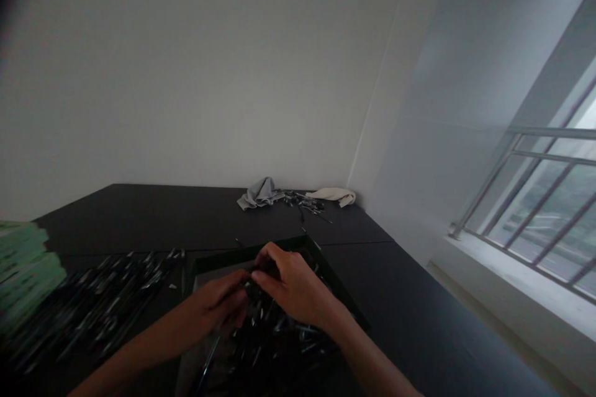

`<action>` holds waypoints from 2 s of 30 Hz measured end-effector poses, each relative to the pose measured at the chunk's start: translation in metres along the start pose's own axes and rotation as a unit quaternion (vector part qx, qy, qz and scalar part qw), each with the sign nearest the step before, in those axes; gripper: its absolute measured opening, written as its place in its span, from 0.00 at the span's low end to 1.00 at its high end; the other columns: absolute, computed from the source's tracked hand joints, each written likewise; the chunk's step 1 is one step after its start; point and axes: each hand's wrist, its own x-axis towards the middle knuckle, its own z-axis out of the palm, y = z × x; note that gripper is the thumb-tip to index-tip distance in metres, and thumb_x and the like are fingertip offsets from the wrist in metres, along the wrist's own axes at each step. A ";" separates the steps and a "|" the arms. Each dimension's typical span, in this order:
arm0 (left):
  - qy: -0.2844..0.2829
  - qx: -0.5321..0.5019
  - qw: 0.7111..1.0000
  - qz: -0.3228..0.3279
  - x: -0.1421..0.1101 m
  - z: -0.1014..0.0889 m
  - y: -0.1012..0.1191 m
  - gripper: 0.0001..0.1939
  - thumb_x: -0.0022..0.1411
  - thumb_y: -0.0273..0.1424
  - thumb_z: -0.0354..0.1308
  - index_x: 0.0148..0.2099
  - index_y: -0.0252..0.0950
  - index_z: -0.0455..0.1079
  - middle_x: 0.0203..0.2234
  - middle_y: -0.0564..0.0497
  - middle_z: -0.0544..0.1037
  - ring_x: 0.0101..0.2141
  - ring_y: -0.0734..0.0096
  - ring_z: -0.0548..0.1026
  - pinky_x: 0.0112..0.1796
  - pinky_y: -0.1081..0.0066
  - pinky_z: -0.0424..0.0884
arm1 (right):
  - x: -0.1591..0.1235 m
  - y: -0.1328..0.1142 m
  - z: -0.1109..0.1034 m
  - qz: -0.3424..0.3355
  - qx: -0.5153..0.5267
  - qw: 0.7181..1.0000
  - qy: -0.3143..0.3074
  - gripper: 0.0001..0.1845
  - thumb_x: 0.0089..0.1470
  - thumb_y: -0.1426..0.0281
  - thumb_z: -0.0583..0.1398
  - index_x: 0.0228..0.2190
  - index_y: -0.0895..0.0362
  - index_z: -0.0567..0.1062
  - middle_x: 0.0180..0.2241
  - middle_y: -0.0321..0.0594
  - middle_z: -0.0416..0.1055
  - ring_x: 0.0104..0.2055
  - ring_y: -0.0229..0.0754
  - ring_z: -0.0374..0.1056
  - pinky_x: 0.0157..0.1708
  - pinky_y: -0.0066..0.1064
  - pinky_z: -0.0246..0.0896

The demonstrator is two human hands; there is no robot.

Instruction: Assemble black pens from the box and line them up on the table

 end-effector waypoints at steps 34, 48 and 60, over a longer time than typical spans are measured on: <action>0.102 0.308 0.944 -0.062 -0.002 -0.033 -0.015 0.14 0.66 0.33 0.44 0.49 0.37 0.66 0.43 0.47 0.74 0.44 0.63 0.72 0.46 0.63 0.66 | -0.008 0.025 -0.020 0.004 -0.175 0.976 -0.130 0.08 0.55 0.73 0.55 0.36 0.57 0.73 0.37 0.40 0.72 0.42 0.42 0.66 0.42 0.32 0.57; 0.113 0.294 0.947 -0.066 0.000 -0.032 -0.028 0.14 0.64 0.33 0.45 0.48 0.36 0.67 0.42 0.44 0.74 0.43 0.60 0.72 0.46 0.61 0.65 | -0.025 0.037 -0.012 0.165 -0.294 0.921 -0.196 0.51 0.31 0.53 0.68 0.55 0.62 0.63 0.51 0.59 0.64 0.52 0.63 0.63 0.48 0.47 0.57; 0.087 0.278 0.954 -0.075 0.001 -0.026 -0.029 0.14 0.64 0.32 0.45 0.48 0.35 0.67 0.43 0.44 0.74 0.45 0.60 0.72 0.48 0.59 0.64 | -0.010 0.017 0.019 0.082 -0.125 0.969 -0.198 0.21 0.46 0.68 0.58 0.44 0.58 0.67 0.38 0.44 0.74 0.38 0.46 0.71 0.32 0.29 0.59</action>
